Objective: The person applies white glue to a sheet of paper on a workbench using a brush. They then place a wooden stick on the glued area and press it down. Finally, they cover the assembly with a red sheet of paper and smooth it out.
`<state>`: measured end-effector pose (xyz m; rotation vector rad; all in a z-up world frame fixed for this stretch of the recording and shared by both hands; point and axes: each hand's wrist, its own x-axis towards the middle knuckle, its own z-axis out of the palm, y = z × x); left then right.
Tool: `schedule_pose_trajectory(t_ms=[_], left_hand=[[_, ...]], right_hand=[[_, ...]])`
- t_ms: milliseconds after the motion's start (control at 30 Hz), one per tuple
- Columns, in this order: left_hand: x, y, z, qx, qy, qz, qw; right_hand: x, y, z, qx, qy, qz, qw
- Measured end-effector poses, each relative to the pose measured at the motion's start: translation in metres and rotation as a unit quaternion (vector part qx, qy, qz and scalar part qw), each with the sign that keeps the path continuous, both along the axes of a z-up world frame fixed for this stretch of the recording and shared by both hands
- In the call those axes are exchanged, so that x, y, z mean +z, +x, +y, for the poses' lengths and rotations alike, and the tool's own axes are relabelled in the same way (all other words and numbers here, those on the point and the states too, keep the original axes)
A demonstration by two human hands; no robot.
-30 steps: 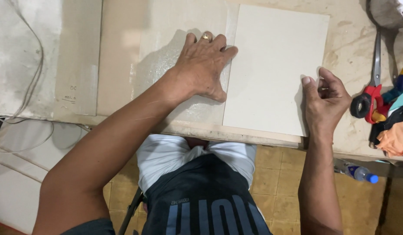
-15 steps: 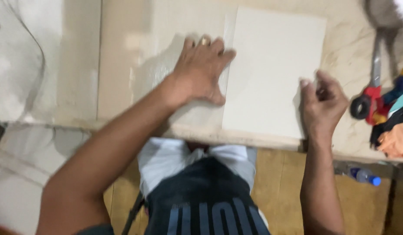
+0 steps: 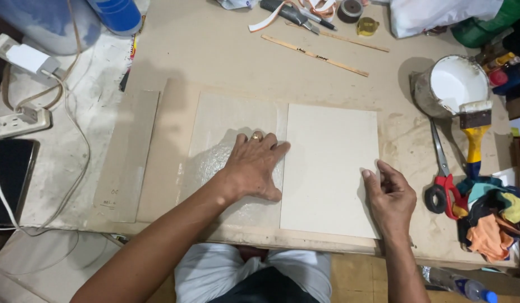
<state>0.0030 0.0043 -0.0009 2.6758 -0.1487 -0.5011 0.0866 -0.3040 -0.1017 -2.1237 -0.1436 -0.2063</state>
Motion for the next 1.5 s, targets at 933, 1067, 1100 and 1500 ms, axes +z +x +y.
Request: schedule_pose_trajectory(t_ms=[933, 1067, 1100, 1500], left_hand=[[-0.029, -0.134, 0.071, 0.447, -0.227, -0.177, 0.847], [-0.01, -0.136, 0.057, 0.501, -0.301, -0.13, 0.801], [-0.012, -0.134, 0.058, 0.503, -0.301, -0.133, 0.799], [-0.011, -0.115, 0.058, 0.572, -0.371, -0.086, 0.726]], right_hand=[[0.04, 0.017, -0.018, 0.052, 0.046, 0.142, 0.987], [0.029, 0.014, -0.036, 0.083, 0.16, 0.167, 0.969], [0.027, 0.012, -0.037, 0.086, 0.16, 0.165, 0.969], [0.028, 0.002, -0.022, 0.052, 0.031, 0.072, 0.996]])
